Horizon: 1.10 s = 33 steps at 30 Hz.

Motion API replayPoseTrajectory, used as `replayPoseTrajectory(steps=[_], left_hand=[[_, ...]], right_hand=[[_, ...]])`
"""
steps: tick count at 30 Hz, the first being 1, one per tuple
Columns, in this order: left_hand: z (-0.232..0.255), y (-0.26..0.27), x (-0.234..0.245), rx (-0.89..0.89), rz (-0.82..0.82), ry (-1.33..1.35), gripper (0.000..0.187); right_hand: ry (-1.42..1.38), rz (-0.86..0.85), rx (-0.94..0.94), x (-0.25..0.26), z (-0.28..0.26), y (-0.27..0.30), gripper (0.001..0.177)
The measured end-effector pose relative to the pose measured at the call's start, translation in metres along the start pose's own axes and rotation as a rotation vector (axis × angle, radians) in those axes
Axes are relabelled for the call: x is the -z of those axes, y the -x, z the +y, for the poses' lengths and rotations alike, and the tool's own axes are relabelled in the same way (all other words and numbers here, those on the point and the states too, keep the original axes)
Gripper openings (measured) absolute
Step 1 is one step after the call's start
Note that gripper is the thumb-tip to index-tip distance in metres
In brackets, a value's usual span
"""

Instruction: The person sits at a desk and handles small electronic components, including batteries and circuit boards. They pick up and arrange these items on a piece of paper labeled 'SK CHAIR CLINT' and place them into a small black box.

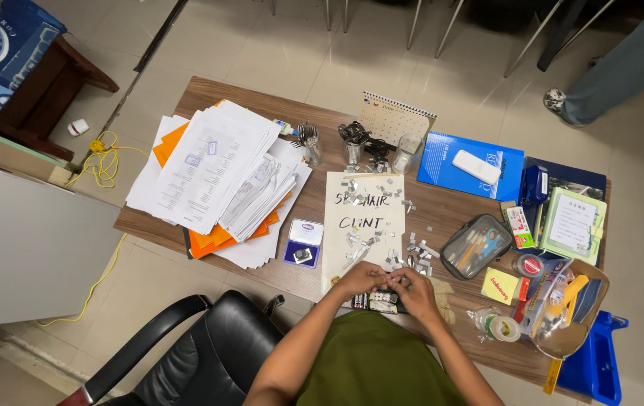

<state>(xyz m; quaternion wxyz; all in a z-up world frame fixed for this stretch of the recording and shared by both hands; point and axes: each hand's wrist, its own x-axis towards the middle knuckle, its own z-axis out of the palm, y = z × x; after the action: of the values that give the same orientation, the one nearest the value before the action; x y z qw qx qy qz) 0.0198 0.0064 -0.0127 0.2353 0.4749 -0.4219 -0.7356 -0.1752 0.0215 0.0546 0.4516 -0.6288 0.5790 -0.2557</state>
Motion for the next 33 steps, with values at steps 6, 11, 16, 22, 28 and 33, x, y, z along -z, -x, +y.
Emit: replayPoseTrajectory(steps=[6,11,16,22,28,33], left_hand=[[0.033,0.017,-0.003,0.061,0.164,-0.284,0.030],[0.020,0.011,0.003,-0.069,0.245,-0.453,0.030],[0.023,0.011,0.004,-0.094,0.262,-0.503,0.027],[0.023,0.012,0.003,-0.073,0.255,-0.501,0.025],[0.011,0.006,0.004,-0.121,0.227,-0.470,0.022],[0.020,0.011,0.002,-0.073,0.141,-0.390,0.020]], right_hand=[[0.112,0.033,0.043,-0.001,0.007,0.002,0.015],[0.212,0.020,0.018,0.001,-0.003,0.006,0.014],[0.292,0.015,0.083,-0.002,0.002,0.007,0.012],[0.320,0.034,0.149,-0.005,0.005,0.007,0.016],[0.221,-0.013,0.017,-0.003,-0.011,0.006,0.022],[0.190,-0.050,0.025,-0.004,-0.010,0.004,0.017]])
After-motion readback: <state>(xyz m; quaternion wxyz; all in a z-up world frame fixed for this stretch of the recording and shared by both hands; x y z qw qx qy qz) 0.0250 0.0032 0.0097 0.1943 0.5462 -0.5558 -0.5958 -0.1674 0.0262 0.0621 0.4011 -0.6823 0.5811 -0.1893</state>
